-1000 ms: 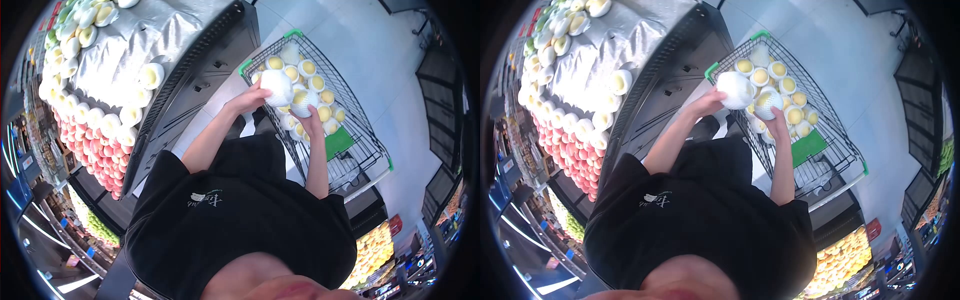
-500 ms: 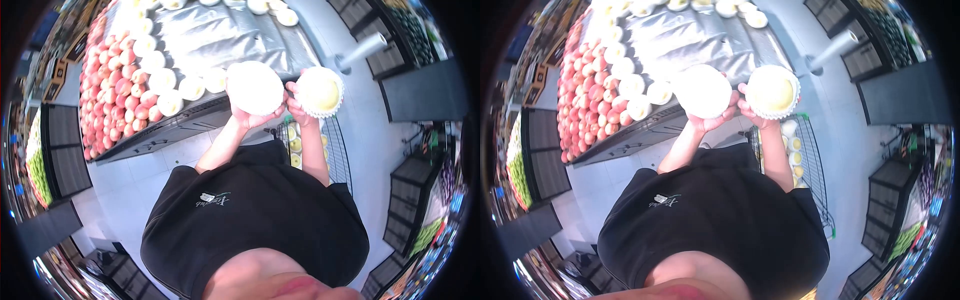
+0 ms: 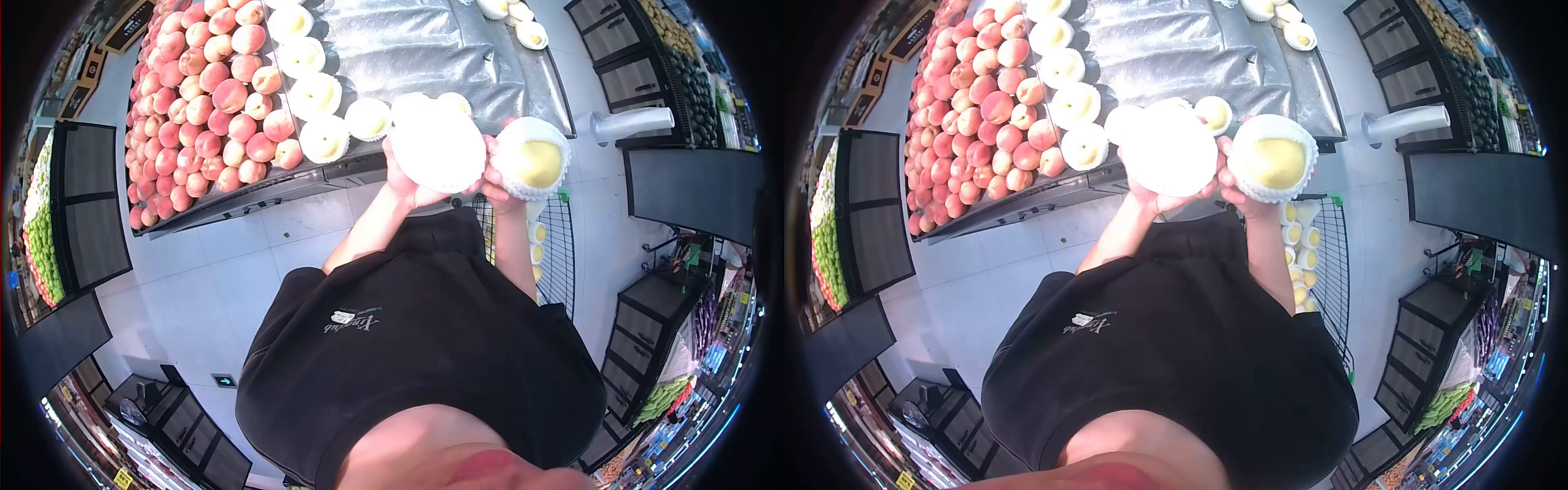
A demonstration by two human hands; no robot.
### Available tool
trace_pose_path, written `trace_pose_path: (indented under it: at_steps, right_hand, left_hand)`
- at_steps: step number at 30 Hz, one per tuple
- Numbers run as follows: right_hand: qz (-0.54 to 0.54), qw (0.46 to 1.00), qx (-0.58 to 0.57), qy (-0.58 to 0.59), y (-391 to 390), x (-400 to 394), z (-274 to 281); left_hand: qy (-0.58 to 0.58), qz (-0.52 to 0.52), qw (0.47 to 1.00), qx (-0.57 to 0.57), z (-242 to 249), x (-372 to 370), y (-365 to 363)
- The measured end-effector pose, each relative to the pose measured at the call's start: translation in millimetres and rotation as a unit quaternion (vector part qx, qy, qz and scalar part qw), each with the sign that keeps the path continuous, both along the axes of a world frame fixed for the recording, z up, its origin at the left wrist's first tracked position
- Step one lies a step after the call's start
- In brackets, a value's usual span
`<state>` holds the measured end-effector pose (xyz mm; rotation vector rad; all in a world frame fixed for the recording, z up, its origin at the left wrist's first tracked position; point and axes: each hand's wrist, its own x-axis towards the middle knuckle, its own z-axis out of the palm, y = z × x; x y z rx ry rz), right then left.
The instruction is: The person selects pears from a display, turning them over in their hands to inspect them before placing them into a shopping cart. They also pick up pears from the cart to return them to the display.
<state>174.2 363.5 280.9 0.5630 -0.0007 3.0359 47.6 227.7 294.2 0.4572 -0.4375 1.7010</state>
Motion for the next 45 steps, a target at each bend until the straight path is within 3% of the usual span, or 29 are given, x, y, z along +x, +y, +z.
trace_pose_path:
  at_steps: [1, 3, 4, 6, 7, 8, 9, 11, 14, 15, 18, 20, 22, 26, 27, 29, 32, 34, 35, 37, 38, 41, 44, 45]
  right_hand:
    - [-0.041, 0.995, 0.078, -0.036, 4.0, 0.1, 7.9]
    - [-0.18, 0.928, 0.306, -0.112, 13.4, 6.8, 40.1]
    - [-0.239, 0.859, 0.418, -0.174, 15.0, 7.1, 55.3]
    - [-0.335, 0.661, 0.609, -0.282, 18.7, 5.0, 77.5]
    - [-0.359, 0.607, 0.643, -0.298, 18.7, 1.2, 78.5]
    - [-0.382, 0.55, 0.673, -0.313, 17.4, -4.8, 78.1]
    - [-0.403, 0.492, 0.7, -0.325, 16.9, -10.4, 77.8]
    - [-0.405, 0.428, 0.746, -0.309, 18.4, -18.6, 80.3]
    - [-0.447, 0.302, 0.803, -0.252, 28.2, -31.5, 83.1]
    - [-0.465, 0.253, 0.817, -0.227, 33.8, -35.0, 84.2]
    - [-0.466, 0.212, 0.835, -0.201, 52.1, -47.5, 91.2]
    - [-0.471, 0.24, 0.829, -0.184, 65.4, -55.0, 93.0]
    - [-0.474, 0.258, 0.825, -0.169, 78.5, -60.6, 95.5]
    - [-0.485, 0.263, 0.819, -0.156, 104.0, -67.5, 97.9]
    - [-0.488, 0.261, 0.818, -0.156, 110.2, -68.3, 97.0]
    - [-0.436, 0.447, 0.754, -0.206, 121.1, -68.4, 92.9]
    - [-0.323, 0.705, 0.599, -0.201, 152.0, -66.0, 55.5]
    - [-0.212, 0.831, 0.462, -0.225, 153.8, -62.5, 45.0]
    - [-0.167, 0.894, 0.366, -0.197, 152.4, -61.2, 41.0]
    - [-0.069, 0.976, 0.158, -0.134, 149.7, -60.5, 23.6]
    - [-0.037, 0.992, 0.097, -0.071, 146.6, -63.0, 16.3]
    - [0.048, 0.997, -0.048, -0.033, 142.9, -67.2, 3.0]
    - [0.09, 0.988, -0.121, 0.029, 143.8, -68.2, 7.3]
    - [0.051, 0.995, -0.081, -0.003, 151.0, -63.7, 4.0]
  left_hand:
    - [0.104, 0.096, 0.986, -0.092, 0.7, -10.1, -5.1]
    - [0.302, 0.272, 0.873, -0.268, 3.3, -33.4, -21.4]
    - [0.434, 0.357, 0.769, -0.305, 12.1, -48.5, -30.0]
    - [0.55, 0.433, 0.636, -0.326, 24.5, -61.1, -32.7]
    - [0.601, 0.465, 0.558, -0.332, 30.9, -64.1, -32.4]
    - [0.59, 0.483, 0.536, -0.362, 39.1, -62.5, -30.2]
    - [0.621, 0.514, 0.475, -0.354, 37.0, -66.2, -26.8]
    - [0.673, 0.569, 0.341, -0.328, 33.1, -77.0, -18.8]
    - [0.705, 0.585, 0.257, -0.306, 46.3, -80.7, -10.5]
    - [0.706, 0.587, 0.254, -0.304, 46.4, -81.7, -6.7]
    - [0.718, 0.584, 0.217, -0.309, 52.9, -85.0, 3.7]
    - [0.735, 0.57, 0.163, -0.328, 67.9, -82.2, 9.9]
    - [0.737, 0.57, 0.16, -0.327, 75.0, -84.3, 19.8]
    - [0.734, 0.567, 0.158, -0.338, 76.4, -87.0, 41.3]
    - [0.717, 0.562, 0.211, -0.355, 77.9, -87.0, 45.6]
    - [0.674, 0.544, 0.318, -0.385, 81.2, -85.6, 54.6]
    - [0.515, 0.432, 0.631, -0.387, 69.7, -87.7, 67.3]
    - [0.306, 0.347, 0.807, -0.367, 26.0, -87.0, 71.0]
    - [0.19, 0.293, 0.87, -0.346, 8.6, -86.1, 74.1]
    - [0.131, 0.215, 0.925, -0.285, 3.1, -86.5, 90.1]
    - [0.084, 0.173, 0.948, -0.252, 0.7, -84.4, 97.1]
    - [0.001, 0.07, 0.988, -0.139, -0.1, -77.9, 118.7]
    - [0.006, 0.07, 0.985, -0.159, 7.4, -71.7, 127.6]
    - [0.038, 0.104, 0.971, -0.213, 5.7, -70.3, 126.6]
